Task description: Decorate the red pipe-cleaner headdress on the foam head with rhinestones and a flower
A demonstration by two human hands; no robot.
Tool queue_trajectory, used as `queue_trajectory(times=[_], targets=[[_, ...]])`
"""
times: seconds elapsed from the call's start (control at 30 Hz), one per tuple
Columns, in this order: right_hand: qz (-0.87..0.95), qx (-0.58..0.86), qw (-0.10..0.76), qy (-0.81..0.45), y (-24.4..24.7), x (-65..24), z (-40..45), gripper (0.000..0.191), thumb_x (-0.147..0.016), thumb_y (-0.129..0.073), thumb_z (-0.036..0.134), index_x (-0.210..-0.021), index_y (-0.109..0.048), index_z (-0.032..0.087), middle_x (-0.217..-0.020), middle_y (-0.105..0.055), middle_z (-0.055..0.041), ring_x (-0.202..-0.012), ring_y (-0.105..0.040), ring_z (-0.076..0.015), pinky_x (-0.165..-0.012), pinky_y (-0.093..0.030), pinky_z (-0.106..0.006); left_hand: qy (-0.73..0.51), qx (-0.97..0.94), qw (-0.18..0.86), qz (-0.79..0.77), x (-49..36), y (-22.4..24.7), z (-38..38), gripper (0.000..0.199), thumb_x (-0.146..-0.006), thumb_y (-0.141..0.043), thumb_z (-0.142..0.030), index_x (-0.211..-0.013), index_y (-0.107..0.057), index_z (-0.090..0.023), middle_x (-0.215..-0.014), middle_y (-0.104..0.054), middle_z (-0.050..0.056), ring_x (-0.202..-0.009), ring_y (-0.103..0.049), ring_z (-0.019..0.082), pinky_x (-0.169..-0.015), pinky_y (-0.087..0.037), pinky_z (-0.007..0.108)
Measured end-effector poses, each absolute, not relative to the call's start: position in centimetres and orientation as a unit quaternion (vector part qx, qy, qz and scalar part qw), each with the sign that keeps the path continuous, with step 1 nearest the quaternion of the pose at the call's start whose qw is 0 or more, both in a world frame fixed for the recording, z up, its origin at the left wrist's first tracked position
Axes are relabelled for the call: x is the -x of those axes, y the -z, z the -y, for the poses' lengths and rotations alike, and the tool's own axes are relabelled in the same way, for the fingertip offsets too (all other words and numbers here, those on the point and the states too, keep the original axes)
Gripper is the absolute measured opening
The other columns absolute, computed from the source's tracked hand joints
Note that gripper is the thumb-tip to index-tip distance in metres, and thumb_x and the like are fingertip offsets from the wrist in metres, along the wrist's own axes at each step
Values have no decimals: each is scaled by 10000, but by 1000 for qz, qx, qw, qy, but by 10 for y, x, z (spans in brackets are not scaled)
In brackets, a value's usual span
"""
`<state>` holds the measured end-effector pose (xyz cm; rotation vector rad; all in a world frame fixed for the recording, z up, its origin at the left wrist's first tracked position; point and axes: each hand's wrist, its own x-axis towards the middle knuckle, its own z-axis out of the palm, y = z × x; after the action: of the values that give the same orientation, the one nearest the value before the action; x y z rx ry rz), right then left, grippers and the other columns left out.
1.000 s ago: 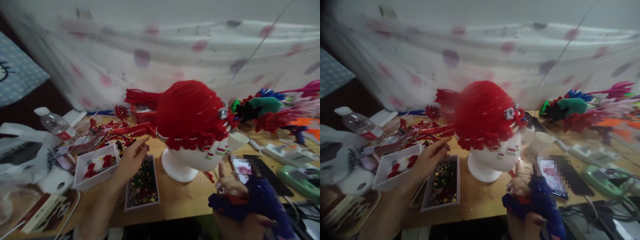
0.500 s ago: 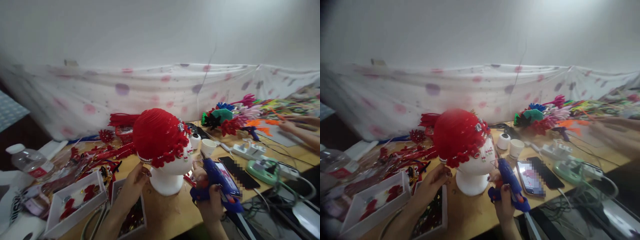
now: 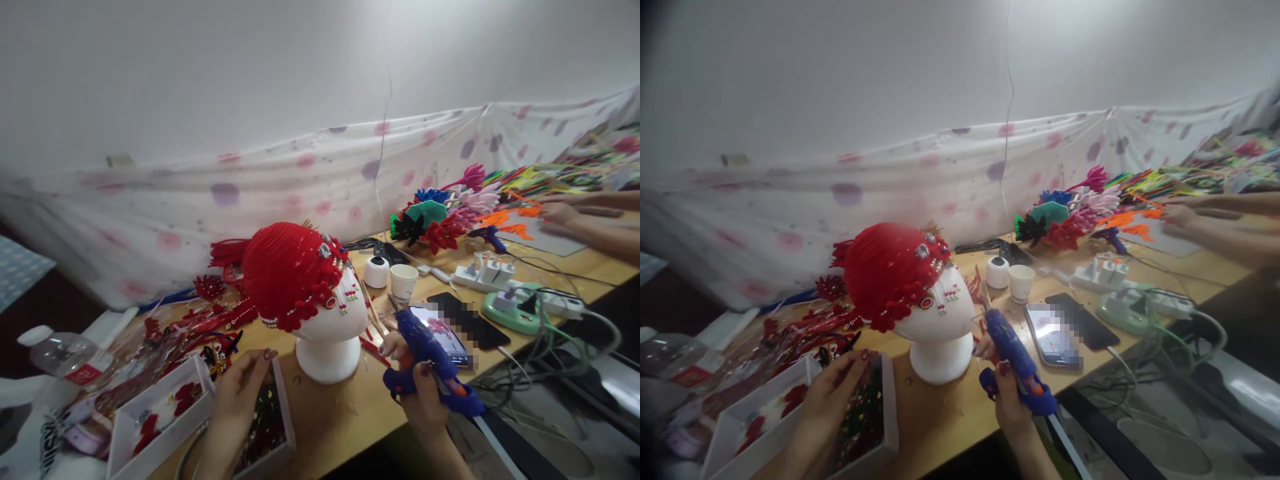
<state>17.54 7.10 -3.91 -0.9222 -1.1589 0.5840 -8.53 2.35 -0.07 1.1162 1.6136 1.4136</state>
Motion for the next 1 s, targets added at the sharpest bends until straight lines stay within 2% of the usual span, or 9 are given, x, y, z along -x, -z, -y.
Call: queue_trajectory(times=[0.1,0.27,0.33,0.5,0.6,0.67,0.83,0.9,1.0], targets=[[484,471,699,-236,40,-189,-71,444,-901,-484,641,-690,-560,257,-755,-632,-57,-759,-640,-252,-715,-554,-406,-599,-378,337,-621,82,-12,-8,492,-633,-816,-643,-766,-737,-176,-613,-648,-14,-610,-587,127,-606,-487,215],[476,608,598,-214,37,-206,-86,436,-871,-535,635,-689,-586,242,-642,-625,-46,-594,-582,-230,-553,-468,-340,-682,-257,355,-585,59,-48,0,575,-347,-970,-530,-787,-780,-212,-730,-755,8,-623,-667,122,-632,-574,188],[493,638,552,-212,37,-210,-97,437,-855,-552,630,-650,-572,244,-585,-602,-39,-558,-560,-227,-548,-431,-337,-691,-258,333,-588,52,-53,2,546,-320,-980,-504,-739,-782,-217,-694,-751,9,-582,-664,123,-581,-575,179],[524,683,470,-195,49,-218,-122,381,-821,-579,595,-675,-599,243,-688,-661,-80,-662,-602,-266,-602,-389,-343,-651,-339,321,-598,51,-39,7,346,-515,-947,-438,-727,-788,-215,-692,-750,35,-535,-653,140,-512,-565,202],[523,700,449,-187,59,-218,-128,356,-817,-550,580,-731,-594,237,-744,-676,-103,-708,-624,-285,-619,-407,-352,-652,-347,347,-578,53,-38,5,355,-573,-921,-440,-823,-800,-220,-708,-730,37,-560,-639,140,-532,-558,212],[509,711,449,-184,64,-217,-129,377,-806,-552,580,-858,-614,212,-855,-700,-137,-790,-652,-307,-663,-451,-370,-659,-339,378,-556,53,-45,4,369,-609,-902,-426,-904,-792,-233,-713,-699,21,-550,-596,119,-509,-519,200],[486,722,457,-181,71,-216,-123,649,-742,-585,632,-1139,-577,120,-1084,-684,-225,-999,-658,-381,-826,-509,-460,-652,-310,460,-517,59,-65,5,184,-633,-836,-328,-717,-717,-216,-530,-504,-38,-465,-432,90,-448,-422,206],[487,719,462,-178,72,-218,-120,730,-732,-583,656,-1192,-557,90,-1128,-665,-246,-1053,-641,-397,-890,-501,-485,-644,-335,464,-507,63,-68,7,189,-670,-795,-343,-636,-674,-201,-514,-455,-39,-467,-407,93,-449,-412,215],[488,712,475,-168,65,-226,-108,868,-698,-608,682,-1276,-509,41,-1202,-617,-285,-1091,-618,-419,-920,-498,-525,-625,-387,445,-511,64,-70,7,264,-720,-766,-450,-667,-706,-198,-501,-434,-37,-468,-407,102,-442,-400,226]])
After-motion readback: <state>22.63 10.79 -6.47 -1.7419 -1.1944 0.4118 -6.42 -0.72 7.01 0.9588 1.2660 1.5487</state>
